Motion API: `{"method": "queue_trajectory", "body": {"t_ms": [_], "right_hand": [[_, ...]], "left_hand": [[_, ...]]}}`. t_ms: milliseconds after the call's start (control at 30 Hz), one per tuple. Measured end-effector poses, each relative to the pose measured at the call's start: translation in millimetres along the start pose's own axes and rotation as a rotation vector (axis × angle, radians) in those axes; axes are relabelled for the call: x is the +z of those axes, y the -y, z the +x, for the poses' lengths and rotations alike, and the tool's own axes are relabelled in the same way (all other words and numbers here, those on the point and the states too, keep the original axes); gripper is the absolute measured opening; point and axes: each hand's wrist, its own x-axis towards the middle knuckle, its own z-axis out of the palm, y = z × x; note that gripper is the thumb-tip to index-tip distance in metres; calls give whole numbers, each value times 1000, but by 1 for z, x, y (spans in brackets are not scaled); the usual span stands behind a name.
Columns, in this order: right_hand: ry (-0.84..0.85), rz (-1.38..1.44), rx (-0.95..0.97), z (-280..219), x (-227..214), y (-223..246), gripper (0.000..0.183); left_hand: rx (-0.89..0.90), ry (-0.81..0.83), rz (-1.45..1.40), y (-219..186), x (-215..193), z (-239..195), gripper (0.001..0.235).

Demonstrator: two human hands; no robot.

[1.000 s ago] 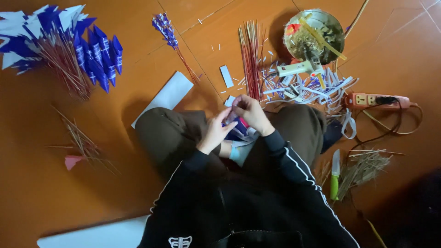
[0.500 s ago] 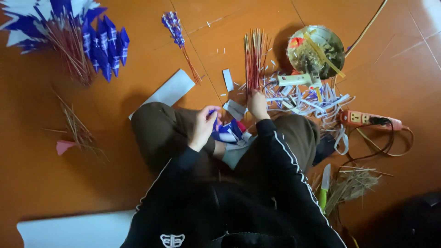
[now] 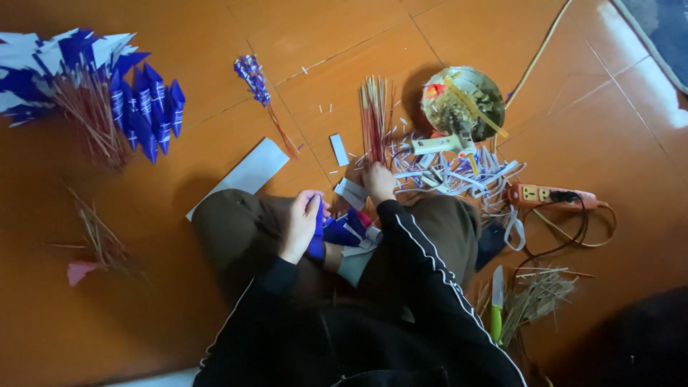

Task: Assembling decorative paper arrows by gluing paper fletching and heads onto wooden sticks.

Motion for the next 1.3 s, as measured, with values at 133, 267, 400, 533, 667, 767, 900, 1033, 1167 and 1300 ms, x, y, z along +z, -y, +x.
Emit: {"method": "queue_trajectory", "body": {"t_ms": [133,267,400,533,667,767,900,1033,1167,1300], "right_hand": [[-47,-55,-6,1,10,2,23],[-118,-83,-15,7,30,-8,28],[-255,-142,18,25,80,-8,28],[-308,-60,-6,10,51,-6,21],[-276,266,36,1,23,2,26],[-287,274,7,-20,-24,10,20],[-278,302,29,-31,-49,13,27],[-237,329,40,-41,-75,14,22],[-170,351,88,-45,-84,14,21],[-151,361,138,-43,-88,15,22]], "left_hand": [[-18,-1,-39,-21,0,-8,15],[78,-43,163,-11,-3,-9,13],[94,-33,222,-13,-1,-14,12],[54,51,132,-11,-4,-15,18],[-60,92,74,-12,-10,-11,23],[-164,89,100,-26,-4,-11,31],[-204,60,197,-48,6,-18,27],[-171,60,257,-28,1,-13,20],[-177,135,281,-34,0,-16,25],[-285,153,317,-47,7,-20,29]]}}
